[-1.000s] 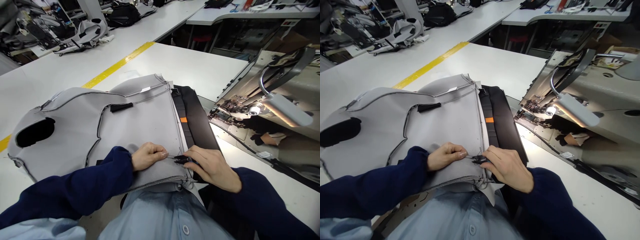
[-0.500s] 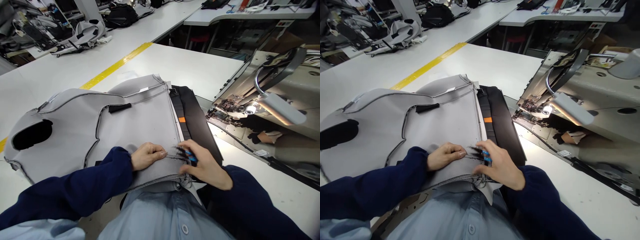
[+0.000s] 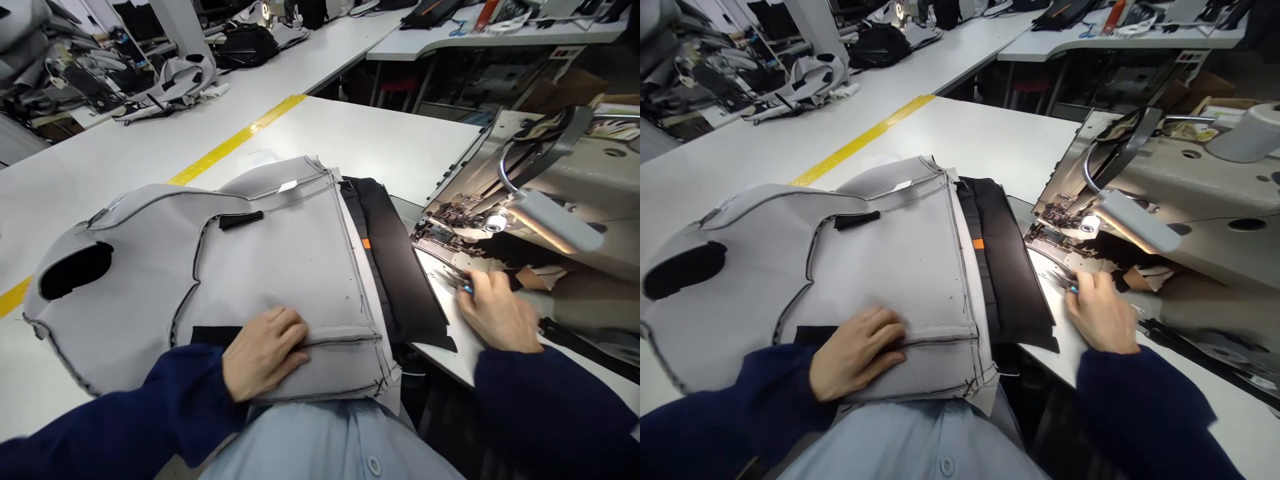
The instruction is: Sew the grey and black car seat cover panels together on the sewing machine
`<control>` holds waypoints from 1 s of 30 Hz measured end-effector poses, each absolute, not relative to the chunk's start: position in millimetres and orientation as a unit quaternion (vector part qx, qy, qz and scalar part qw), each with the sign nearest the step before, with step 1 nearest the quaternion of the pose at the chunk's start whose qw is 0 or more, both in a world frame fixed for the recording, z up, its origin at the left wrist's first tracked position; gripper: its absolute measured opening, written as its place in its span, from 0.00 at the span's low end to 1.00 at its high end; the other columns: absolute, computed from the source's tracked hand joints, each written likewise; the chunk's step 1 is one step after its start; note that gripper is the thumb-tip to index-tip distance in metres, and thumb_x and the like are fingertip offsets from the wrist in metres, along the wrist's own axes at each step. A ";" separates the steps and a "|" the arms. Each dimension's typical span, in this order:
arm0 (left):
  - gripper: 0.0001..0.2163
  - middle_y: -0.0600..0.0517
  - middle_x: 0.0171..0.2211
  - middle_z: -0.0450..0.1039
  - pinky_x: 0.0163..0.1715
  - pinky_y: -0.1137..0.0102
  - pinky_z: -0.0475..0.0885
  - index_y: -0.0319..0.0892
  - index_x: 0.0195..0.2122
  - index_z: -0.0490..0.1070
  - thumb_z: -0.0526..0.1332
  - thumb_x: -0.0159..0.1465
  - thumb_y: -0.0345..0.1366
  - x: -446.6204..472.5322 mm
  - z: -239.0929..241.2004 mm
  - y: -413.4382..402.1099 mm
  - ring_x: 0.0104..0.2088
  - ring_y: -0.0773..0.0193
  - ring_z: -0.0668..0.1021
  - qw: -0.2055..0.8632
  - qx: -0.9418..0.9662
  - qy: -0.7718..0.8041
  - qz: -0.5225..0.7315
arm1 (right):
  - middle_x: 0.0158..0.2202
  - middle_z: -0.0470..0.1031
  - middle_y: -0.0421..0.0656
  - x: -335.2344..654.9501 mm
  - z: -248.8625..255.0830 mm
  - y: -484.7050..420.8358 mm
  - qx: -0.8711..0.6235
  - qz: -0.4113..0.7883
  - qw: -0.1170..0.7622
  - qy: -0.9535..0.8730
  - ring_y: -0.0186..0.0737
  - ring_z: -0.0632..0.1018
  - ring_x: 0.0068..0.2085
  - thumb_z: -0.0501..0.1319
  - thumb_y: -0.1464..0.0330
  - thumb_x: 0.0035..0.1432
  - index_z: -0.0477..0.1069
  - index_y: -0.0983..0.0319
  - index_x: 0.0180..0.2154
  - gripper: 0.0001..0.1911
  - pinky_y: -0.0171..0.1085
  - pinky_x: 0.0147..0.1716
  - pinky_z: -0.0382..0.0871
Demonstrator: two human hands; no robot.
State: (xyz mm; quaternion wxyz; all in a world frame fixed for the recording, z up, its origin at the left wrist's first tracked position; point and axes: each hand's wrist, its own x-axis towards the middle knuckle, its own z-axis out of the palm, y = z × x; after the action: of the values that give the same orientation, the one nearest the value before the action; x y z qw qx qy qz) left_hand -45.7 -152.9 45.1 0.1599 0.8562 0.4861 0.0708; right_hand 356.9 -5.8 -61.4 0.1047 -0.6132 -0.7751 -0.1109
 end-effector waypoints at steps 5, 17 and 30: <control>0.05 0.45 0.41 0.68 0.37 0.64 0.66 0.38 0.41 0.66 0.53 0.66 0.30 -56.2 29.0 -186.8 0.37 0.58 0.69 0.024 0.829 0.556 0.059 | 0.46 0.68 0.57 338.3 -25.5 -38.7 -0.512 -0.075 0.223 -0.826 0.56 0.71 0.45 0.51 0.62 0.64 0.65 0.63 0.51 0.17 0.51 0.41 0.65; 0.04 0.47 0.42 0.72 0.43 0.63 0.65 0.39 0.41 0.64 0.52 0.67 0.29 -72.6 80.8 -200.0 0.40 0.60 0.72 -0.064 0.783 0.604 0.131 | 0.30 0.67 0.45 197.2 49.8 -60.7 -0.117 0.171 0.290 -0.934 0.39 0.68 0.32 0.53 0.76 0.62 0.67 0.65 0.33 0.06 0.38 0.30 0.62; 0.08 0.49 0.35 0.70 0.39 0.68 0.68 0.42 0.36 0.61 0.46 0.68 0.35 -137.5 55.2 -240.1 0.37 0.63 0.73 -0.116 0.502 0.773 0.371 | 0.27 0.63 0.43 83.4 151.4 -76.7 0.029 -0.038 0.355 -0.934 0.34 0.63 0.26 0.50 0.75 0.64 0.63 0.64 0.26 0.13 0.36 0.25 0.53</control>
State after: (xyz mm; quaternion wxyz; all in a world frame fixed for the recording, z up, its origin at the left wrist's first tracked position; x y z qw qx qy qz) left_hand -137.5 -240.1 55.2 -0.1157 0.5022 0.7726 0.3708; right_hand 83.4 -76.7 151.4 0.3551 0.0294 -0.9336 -0.0376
